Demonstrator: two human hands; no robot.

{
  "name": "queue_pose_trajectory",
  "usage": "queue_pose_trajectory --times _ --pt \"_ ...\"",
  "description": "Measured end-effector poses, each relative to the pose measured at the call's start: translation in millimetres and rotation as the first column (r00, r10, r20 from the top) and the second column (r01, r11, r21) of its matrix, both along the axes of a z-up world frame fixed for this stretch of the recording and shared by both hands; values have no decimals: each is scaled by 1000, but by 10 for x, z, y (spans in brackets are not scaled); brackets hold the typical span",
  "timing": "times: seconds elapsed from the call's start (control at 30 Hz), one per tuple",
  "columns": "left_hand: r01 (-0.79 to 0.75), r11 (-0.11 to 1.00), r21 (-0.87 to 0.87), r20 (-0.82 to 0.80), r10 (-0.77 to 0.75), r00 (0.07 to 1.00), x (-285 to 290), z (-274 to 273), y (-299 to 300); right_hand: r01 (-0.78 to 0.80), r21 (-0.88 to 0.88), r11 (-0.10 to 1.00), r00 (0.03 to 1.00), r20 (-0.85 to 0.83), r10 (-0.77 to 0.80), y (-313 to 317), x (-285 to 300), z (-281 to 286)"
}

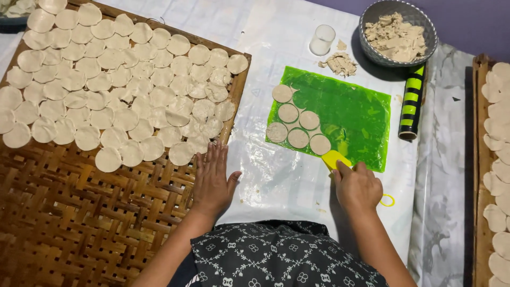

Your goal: Cutting and arranging small circles of dough onto a drying tray for food preparation.

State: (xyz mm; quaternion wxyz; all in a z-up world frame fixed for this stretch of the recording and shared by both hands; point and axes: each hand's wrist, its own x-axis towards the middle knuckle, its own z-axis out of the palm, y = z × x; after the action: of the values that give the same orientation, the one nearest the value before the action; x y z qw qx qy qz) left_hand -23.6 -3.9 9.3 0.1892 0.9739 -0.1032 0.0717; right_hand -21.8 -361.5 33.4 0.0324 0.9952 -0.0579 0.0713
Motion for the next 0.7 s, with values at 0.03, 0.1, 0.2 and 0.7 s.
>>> queue_pose_trajectory --times 0.03,0.1,0.2,0.7 --pt "-3 1000 -5 6 3 1000 -4 0 -1 -11 -16 1000 1000 9 11 -6 19 -20" --pt "-3 1000 -20 12 4 1000 -13 9 0 -17 -32 999 1000 -3 17 41 45 83" --pt "-10 1000 -17 13 10 1000 -3 25 7 -25 -53 998 999 -32 23 85 96 155" --pt "-145 546 -825 -204 -48 978 222 54 -194 -181 216 959 960 252 124 227 187 295"
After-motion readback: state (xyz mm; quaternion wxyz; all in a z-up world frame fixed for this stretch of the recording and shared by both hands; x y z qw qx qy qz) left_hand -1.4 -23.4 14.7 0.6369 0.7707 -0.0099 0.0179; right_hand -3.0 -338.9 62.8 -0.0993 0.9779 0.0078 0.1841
